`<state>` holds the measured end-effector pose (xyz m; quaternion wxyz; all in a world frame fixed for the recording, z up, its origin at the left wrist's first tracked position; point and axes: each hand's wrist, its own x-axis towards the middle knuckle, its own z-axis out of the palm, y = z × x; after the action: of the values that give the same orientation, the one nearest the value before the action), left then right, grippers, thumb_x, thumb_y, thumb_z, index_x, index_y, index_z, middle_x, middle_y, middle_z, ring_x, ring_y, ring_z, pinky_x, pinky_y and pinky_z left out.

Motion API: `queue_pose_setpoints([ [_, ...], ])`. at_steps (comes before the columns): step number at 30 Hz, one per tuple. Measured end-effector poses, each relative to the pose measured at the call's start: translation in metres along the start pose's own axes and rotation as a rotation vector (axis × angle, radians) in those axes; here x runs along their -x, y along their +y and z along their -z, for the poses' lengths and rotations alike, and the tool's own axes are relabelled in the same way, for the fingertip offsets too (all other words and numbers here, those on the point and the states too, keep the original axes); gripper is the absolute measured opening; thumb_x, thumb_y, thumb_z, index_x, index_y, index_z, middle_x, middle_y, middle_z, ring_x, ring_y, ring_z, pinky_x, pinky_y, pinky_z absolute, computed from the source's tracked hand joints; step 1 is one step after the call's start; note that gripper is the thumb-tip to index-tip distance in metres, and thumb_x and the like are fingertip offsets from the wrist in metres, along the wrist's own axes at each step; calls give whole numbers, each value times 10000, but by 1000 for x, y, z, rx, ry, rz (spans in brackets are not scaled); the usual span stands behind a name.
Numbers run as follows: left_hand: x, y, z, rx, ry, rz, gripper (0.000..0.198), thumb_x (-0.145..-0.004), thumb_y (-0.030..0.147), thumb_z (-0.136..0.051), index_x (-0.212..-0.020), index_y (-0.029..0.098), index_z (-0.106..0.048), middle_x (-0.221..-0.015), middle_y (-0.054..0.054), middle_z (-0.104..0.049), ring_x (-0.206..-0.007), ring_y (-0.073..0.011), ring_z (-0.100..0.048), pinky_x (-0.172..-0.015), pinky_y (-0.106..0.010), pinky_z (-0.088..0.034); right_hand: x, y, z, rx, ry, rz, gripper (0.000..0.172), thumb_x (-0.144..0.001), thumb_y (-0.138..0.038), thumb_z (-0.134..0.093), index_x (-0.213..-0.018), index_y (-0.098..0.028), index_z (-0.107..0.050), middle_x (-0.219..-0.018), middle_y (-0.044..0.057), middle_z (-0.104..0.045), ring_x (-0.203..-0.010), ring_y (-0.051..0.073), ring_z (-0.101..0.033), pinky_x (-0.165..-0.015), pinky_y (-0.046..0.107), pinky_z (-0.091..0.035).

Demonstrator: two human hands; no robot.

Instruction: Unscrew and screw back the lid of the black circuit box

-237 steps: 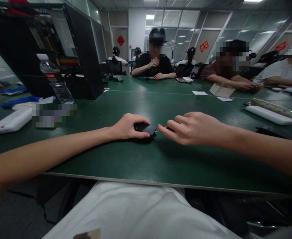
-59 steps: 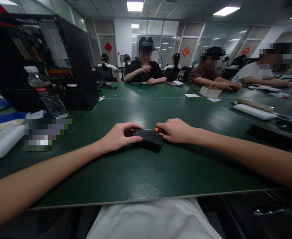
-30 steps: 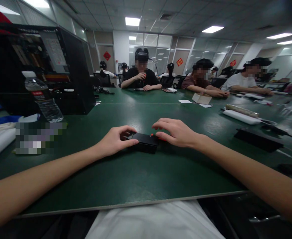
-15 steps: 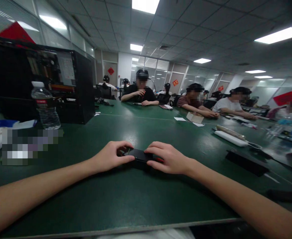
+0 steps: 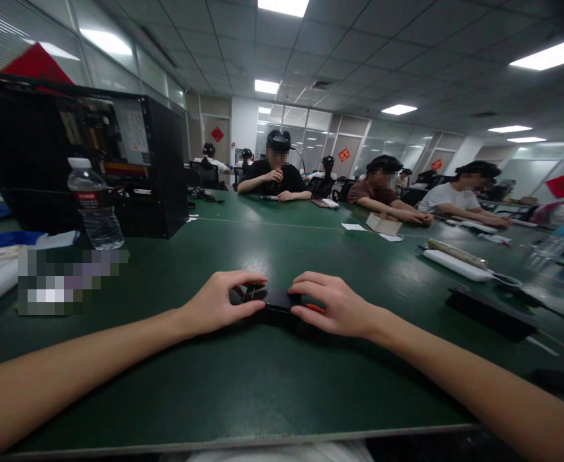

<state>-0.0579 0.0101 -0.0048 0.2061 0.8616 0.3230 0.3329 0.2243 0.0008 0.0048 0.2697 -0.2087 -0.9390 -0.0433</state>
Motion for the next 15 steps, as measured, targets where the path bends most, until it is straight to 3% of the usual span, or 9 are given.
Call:
queue_pose_setpoints([
  [5,-1,2,1,8,10,-6,423,-856,387,-735,-1215,164,-699,-1153,-86,-744,-945,-209,-697,-823,-298,-568,0,0,1,22,4,17,265,-989,-349,-571,-1142,-137,-618,-1074,125,-665,-939,183,-650,-822,294,-549],
  [15,-3,5,0,39,-3,11,392,-871,372,-712,-1192,147,-701,-1149,-87,-744,-1008,-219,-700,-828,-288,-562,3,-1,0,43,-5,-5,253,-1011,-334,-528,-1139,-136,-622,-1066,117,-679,-921,180,-660,-810,290,-545],
])
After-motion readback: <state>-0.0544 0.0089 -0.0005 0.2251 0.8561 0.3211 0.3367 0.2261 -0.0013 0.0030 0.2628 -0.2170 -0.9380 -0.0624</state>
